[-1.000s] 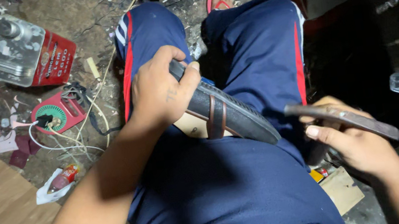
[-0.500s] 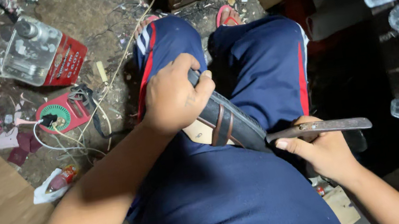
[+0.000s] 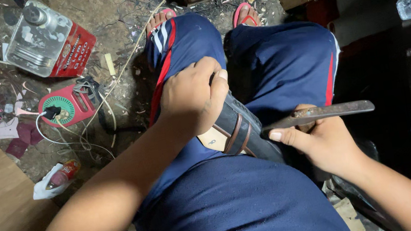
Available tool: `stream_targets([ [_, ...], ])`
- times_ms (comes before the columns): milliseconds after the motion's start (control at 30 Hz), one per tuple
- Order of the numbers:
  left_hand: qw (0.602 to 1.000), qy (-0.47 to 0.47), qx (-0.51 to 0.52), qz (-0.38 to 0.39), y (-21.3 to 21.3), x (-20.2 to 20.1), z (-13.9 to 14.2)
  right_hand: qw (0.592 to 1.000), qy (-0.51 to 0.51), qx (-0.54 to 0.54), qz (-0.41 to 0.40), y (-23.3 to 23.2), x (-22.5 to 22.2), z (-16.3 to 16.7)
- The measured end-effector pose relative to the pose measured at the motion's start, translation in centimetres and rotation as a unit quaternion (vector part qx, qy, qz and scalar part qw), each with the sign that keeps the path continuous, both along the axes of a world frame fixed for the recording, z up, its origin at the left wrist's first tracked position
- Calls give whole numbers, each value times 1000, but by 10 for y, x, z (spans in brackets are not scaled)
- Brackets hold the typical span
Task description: The person sits on the floor holding a shoe and uses a blade to trim and scrape the edge of the rubber sole. They then apply glue from a small container onto the sole edge with a stick, hammer the sole, and place the finished shoe into a wire crate with other shoes.
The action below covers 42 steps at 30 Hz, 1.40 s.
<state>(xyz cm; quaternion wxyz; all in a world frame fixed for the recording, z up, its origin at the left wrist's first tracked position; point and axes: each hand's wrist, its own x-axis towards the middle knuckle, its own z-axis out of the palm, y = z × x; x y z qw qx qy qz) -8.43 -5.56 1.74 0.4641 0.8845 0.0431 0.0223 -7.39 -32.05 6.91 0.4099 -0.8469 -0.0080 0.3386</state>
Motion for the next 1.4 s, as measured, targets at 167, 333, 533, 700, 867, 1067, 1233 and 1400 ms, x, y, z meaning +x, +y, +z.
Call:
stream_targets([
  [167, 999, -45, -3, -5, 3, 0, -5, 1000, 5, 24, -7, 22, 10, -5],
  [333, 997, -72, 0, -1, 4, -1, -7, 998, -1, 63, 14, 35, 19, -12],
  [533, 996, -85, 11, -1, 6, 1, -7, 997, -26, 22, 63, 55, 35, -7],
  [700, 996, -88, 10, -24, 7, 3, -8, 976, 11, -25, 217, 79, 76, 13],
  [867, 997, -71, 18, -22, 7, 7, -10, 952, -93, -99, 274, 92, 81, 27],
  [1067, 998, -37, 49, -15, -4, 1, -2, 993, -73, 84, 35, 62, 35, 3],
  [1233, 999, 2, 30, -24, -13, -8, 31, 997, -60, 57, -7, 17, 21, -3],
  [1400, 997, 21, 48, -58, -28, -4, 70, 988, -99, 117, -15, 9, 7, 17],
])
